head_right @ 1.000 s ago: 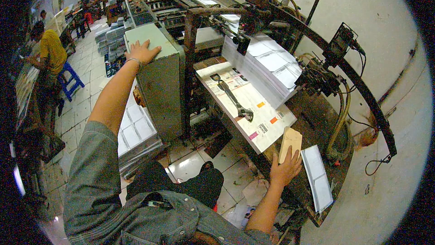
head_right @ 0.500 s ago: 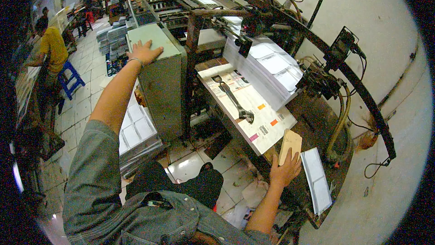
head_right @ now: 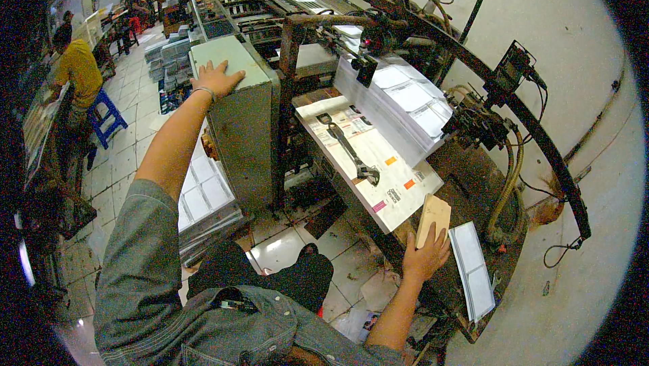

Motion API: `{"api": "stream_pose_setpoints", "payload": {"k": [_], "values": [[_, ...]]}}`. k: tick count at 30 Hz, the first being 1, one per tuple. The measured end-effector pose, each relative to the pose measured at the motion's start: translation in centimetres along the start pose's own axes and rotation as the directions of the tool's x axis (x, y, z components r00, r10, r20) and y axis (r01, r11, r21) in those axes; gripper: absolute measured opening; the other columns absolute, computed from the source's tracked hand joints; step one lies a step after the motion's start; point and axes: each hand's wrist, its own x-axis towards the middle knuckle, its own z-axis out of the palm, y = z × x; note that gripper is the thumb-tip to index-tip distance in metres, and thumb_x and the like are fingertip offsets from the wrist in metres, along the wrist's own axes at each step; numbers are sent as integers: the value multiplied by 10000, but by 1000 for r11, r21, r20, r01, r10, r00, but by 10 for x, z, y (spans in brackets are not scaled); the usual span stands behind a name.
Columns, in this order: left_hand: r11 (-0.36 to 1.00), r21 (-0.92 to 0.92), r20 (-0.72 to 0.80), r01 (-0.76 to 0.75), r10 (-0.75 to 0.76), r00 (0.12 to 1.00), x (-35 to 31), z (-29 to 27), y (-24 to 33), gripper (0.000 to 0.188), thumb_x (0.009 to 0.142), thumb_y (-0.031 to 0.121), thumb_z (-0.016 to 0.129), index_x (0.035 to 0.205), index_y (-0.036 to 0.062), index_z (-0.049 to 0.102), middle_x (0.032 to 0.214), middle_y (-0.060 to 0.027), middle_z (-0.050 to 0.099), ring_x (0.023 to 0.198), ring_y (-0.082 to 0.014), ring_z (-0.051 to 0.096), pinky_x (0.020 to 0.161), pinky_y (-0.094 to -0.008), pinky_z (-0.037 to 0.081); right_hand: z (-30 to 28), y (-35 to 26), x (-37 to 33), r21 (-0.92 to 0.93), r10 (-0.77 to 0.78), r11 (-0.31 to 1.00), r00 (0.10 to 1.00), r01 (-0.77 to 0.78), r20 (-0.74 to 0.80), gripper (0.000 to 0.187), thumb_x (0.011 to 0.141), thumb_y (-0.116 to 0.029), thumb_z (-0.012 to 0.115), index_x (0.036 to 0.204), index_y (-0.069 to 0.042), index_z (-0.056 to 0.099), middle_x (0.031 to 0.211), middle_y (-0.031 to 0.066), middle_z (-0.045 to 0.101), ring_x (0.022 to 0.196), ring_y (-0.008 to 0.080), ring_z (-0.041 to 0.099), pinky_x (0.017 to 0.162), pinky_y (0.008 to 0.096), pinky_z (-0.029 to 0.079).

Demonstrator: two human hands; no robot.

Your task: The person operates a printing machine by pressing buttons on a control panel, moving a wooden board, and handling stacks of paper.

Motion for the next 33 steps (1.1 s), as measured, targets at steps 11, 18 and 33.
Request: {"api": "stream_pose_setpoints", "payload": {"k": [11, 18, 33], "values": [[1000, 5, -8, 3, -3, 1000, 1, 1, 0, 878, 853, 738, 483, 1564, 235, 374, 1665, -188, 183, 1545, -382, 141, 1185, -648, 153, -1, -1, 0, 12, 5, 1000, 1000, -5, 11, 737, 857, -486, 704, 1488, -172, 490, 1562, 183, 393, 1440, 426, 324, 1182, 594, 228], [1000, 1, -10, -5, 5, 1000, 2, 3, 1, 876, 854, 737, 485, 1565, 237, 373, 1663, -195, 183, 1545, -384, 137, 1184, -651, 148, 4, 4, 0, 4, 6, 1000, 1000, -6, 9, 746, 854, -483, 706, 1501, -190, 475, 1588, 156, 370, 1449, 421, 312, 1182, 593, 227], [1000, 30, 26, 7, -8, 1000, -1, -3, 2, 881, 861, 752, 465, 1575, 250, 349, 1671, -170, 175, 1546, -386, 132, 1188, -638, 156, 1, 1, 1, -20, 9, 1000, 1000, -8, 15, 760, 852, -528, 690, 1500, -194, 475, 1589, 152, 370, 1439, 421, 330, 1182, 574, 233]]}}
